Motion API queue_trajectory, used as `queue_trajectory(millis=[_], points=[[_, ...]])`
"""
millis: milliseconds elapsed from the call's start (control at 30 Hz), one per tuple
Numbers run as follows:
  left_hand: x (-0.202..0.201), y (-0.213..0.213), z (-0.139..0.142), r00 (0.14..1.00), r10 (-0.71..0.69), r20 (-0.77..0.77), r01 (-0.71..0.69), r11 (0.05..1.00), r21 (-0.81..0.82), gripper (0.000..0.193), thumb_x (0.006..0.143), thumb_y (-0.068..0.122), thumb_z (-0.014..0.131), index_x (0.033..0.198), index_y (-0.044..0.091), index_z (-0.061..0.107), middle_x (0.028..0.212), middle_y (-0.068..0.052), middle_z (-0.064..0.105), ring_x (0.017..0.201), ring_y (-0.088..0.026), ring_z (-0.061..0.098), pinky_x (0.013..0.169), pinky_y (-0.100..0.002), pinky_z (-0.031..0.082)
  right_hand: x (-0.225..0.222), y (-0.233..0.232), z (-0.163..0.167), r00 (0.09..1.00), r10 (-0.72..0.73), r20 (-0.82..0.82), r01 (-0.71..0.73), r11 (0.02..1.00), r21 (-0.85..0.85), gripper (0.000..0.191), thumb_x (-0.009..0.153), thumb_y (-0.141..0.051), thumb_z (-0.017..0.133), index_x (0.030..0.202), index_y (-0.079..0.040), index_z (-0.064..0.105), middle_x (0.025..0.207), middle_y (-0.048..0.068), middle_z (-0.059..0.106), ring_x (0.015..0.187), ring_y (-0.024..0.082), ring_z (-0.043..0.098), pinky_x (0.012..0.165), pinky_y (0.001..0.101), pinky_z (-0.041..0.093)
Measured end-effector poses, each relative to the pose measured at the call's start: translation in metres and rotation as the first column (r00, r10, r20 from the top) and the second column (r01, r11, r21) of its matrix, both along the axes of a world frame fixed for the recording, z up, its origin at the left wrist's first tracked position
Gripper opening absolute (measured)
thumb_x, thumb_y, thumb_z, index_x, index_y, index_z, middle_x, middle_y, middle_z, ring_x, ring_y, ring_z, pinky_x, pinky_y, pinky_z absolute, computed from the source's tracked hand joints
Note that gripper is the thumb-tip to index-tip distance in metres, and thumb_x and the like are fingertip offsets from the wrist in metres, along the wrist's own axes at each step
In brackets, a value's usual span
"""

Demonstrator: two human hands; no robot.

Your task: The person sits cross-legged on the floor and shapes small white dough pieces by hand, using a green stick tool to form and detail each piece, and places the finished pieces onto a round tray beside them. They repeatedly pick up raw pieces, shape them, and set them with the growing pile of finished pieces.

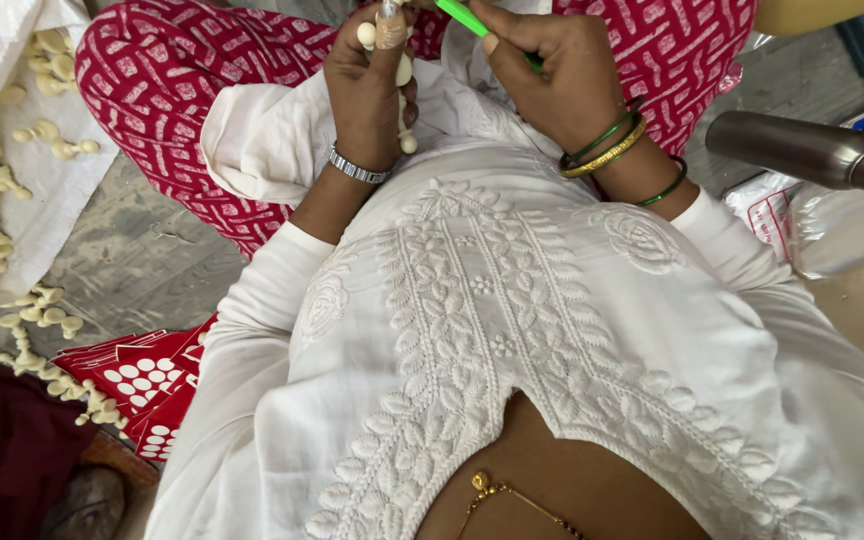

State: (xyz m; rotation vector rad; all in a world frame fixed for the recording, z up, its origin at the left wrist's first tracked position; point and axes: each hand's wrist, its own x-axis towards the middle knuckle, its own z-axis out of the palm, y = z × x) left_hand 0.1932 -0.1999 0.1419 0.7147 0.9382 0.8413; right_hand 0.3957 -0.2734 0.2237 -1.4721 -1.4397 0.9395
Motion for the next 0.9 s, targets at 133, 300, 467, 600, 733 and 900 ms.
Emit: queue_trajectory(millis=[133, 300, 467, 600, 733, 900], points=[[-0.002, 0.003, 0.0, 1.0, -0.023, 0.003, 0.023, 1.0, 0.01, 0.029, 0.102, 0.034, 0.073, 0.112, 0.006, 0.071, 0.068, -0.001, 0.059, 0.046, -0.008, 0.049, 0.037, -0.026, 0.035, -0.003, 0.005, 0.001, 0.995, -0.065, 0.078, 0.075, 0.989, -0.129, 0.028, 0.105, -0.002, 0.066, 0.132, 0.002, 0.069, 0.118, 0.019, 0.077, 0.089, 0.008, 0.069, 0.076, 0.0251, 0.055], [-0.002, 0.009, -0.001, 1.0, -0.026, -0.016, 0.026, 1.0, -0.008, 0.03, 0.101, 0.034, 0.074, 0.11, 0.006, 0.07, 0.067, -0.001, 0.059, 0.047, -0.009, 0.052, 0.037, -0.026, 0.037, -0.007, 0.009, 0.004, 0.993, -0.111, -0.026, 0.1, 0.96, -0.262, 0.031, 0.104, -0.005, 0.063, 0.134, -0.001, 0.069, 0.1, 0.021, 0.071, 0.076, 0.008, 0.058, 0.065, 0.0266, 0.046], [-0.003, 0.011, -0.002, 0.999, -0.03, -0.014, 0.03, 0.999, -0.034, 0.03, 0.1, 0.033, 0.074, 0.11, 0.006, 0.071, 0.069, -0.001, 0.06, 0.047, -0.01, 0.052, 0.037, -0.027, 0.037, -0.006, 0.007, 0.002, 0.997, -0.063, -0.045, 0.055, 0.985, -0.164, 0.032, 0.106, -0.005, 0.064, 0.137, 0.001, 0.069, 0.083, 0.006, 0.07, 0.069, 0.003, 0.05, 0.058, 0.0258, 0.041], [-0.006, 0.01, -0.003, 0.999, -0.021, -0.033, 0.02, 0.999, -0.042, 0.027, 0.098, 0.03, 0.074, 0.114, 0.008, 0.069, 0.069, -0.001, 0.06, 0.046, -0.01, 0.052, 0.036, -0.026, 0.037, -0.004, 0.007, -0.001, 0.997, -0.066, 0.039, 0.071, 0.987, -0.145, 0.032, 0.104, -0.008, 0.065, 0.135, -0.001, 0.07, 0.077, 0.007, 0.068, 0.066, 0.002, 0.048, 0.056, 0.0264, 0.041], [-0.006, 0.009, -0.005, 0.998, -0.033, -0.051, 0.029, 0.997, -0.072, 0.026, 0.098, 0.029, 0.073, 0.113, 0.009, 0.069, 0.067, 0.0, 0.059, 0.043, -0.008, 0.048, 0.034, -0.026, 0.035, -0.007, 0.008, -0.002, 0.988, -0.099, 0.117, 0.123, 0.966, -0.228, 0.031, 0.102, -0.013, 0.067, 0.131, -0.005, 0.072, 0.068, 0.013, 0.066, 0.06, 0.003, 0.044, 0.052, 0.0282, 0.039], [-0.006, 0.016, -0.003, 0.996, -0.081, -0.044, 0.076, 0.991, -0.11, 0.023, 0.103, 0.029, 0.07, 0.106, 0.006, 0.069, 0.067, 0.0, 0.057, 0.044, -0.009, 0.048, 0.035, -0.026, 0.035, -0.007, 0.014, -0.007, 0.978, -0.098, 0.186, 0.139, 0.966, -0.219, 0.022, 0.101, -0.014, 0.069, 0.119, -0.003, 0.077, 0.074, 0.015, 0.07, 0.056, 0.005, 0.054, 0.053, 0.0291, 0.043]])
